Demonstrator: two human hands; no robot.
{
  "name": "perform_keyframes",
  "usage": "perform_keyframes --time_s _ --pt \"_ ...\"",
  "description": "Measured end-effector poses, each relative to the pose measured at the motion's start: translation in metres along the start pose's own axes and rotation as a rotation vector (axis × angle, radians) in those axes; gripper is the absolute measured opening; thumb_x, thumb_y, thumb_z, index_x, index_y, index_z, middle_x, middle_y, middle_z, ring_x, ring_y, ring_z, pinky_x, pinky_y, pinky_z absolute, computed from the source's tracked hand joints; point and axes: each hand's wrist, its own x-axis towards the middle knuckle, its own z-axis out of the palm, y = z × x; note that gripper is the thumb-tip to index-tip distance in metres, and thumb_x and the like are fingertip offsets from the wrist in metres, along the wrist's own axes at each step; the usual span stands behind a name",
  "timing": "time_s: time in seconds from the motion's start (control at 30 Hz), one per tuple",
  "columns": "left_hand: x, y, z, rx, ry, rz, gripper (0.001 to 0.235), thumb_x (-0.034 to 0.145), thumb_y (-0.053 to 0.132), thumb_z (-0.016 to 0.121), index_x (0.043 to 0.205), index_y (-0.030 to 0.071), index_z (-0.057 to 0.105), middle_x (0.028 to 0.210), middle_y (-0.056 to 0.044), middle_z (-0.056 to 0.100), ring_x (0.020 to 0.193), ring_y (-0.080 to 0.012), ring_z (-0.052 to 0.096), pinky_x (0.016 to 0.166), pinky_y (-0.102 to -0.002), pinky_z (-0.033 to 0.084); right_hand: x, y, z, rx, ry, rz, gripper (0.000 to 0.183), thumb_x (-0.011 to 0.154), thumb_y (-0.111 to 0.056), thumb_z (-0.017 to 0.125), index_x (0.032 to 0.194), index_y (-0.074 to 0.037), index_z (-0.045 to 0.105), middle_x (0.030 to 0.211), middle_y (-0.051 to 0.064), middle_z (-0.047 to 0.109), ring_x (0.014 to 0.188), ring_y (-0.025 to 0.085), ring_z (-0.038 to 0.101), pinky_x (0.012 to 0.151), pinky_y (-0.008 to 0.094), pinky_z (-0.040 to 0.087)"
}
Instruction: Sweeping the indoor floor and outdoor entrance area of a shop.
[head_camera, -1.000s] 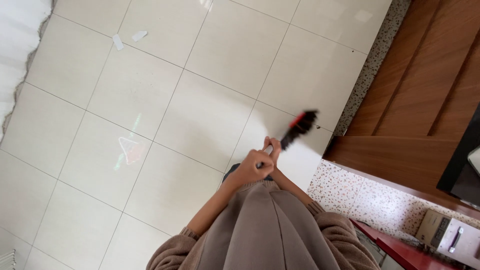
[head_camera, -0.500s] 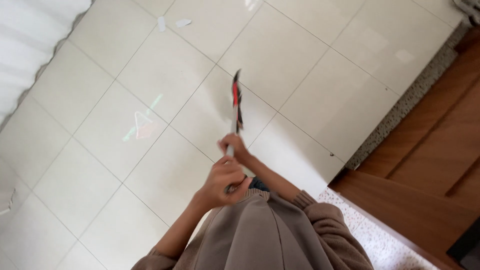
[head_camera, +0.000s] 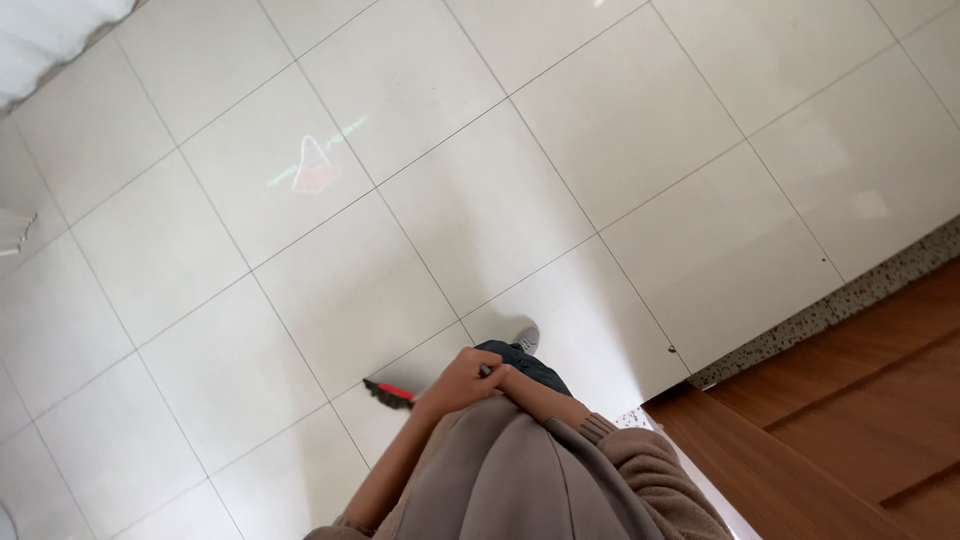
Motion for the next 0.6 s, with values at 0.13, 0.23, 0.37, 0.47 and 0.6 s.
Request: perform_keyframes --time_s 0.13,0.23,0.37,0.47,0.6 --pt "-0.003 0.039 -0.007 0.012 0.171 0.086 0.048 0.105 0.012 0.062 0.06 0.006 0.045 0.048 -0.012 0.043 0.039 -0.0232 0.039 0.05 -0.027 0.037 -0.006 0.039 0.011 -0.112 -0.013 0.048 0.019 0.083 -0.017 0.069 0.069 -0.015 0.057 0.072 0.0 0.062 0.076 0.025 0.057 0.073 0.038 0.048" --pt "-0.014 0.049 -0.015 -0.018 0.28 0.187 0.048 0.106 0.01 0.062 0.062 0.011 0.043 0.053 -0.005 0.038 0.044 -0.0169 0.036 0.055 -0.025 0.039 -0.024 0.07 0.01 -0.206 -0.02 0.089 0.013 0.08 -0.017 0.071 0.072 -0.017 0.061 0.076 0.0 0.067 0.081 0.028 0.064 0.079 0.04 0.051" --pt "-0.023 0.044 -0.027 0.029 0.268 0.252 0.051 0.101 0.013 0.068 0.059 0.014 0.04 0.054 0.0 0.039 0.047 -0.017 0.036 0.058 -0.027 0.038 -0.009 0.114 -0.016 -0.357 -0.017 0.067 0.011 0.074 -0.021 0.074 0.076 -0.017 0.063 0.079 0.004 0.071 0.084 0.033 0.068 0.084 0.045 0.053" --pt "-0.001 0.004 -0.02 0.046 0.324 0.312 0.054 0.097 0.009 0.07 0.055 0.014 0.038 0.052 0.001 0.036 0.049 -0.0184 0.036 0.062 -0.029 0.038 0.001 0.172 -0.052 -0.526 0.023 -0.012 0.014 0.07 -0.023 0.072 0.074 -0.02 0.059 0.075 0.003 0.066 0.082 0.029 0.067 0.085 0.045 0.051" --pt "0.065 -0.023 -0.03 0.121 0.396 0.424 0.059 0.094 0.001 0.067 0.052 0.015 0.029 0.048 0.004 0.027 0.048 -0.0153 0.027 0.072 -0.024 0.039 0.029 0.206 -0.126 -0.717 0.121 0.01 0.02 0.08 -0.016 0.07 0.069 -0.015 0.053 0.071 0.002 0.067 0.08 0.024 0.07 0.093 0.041 0.049"
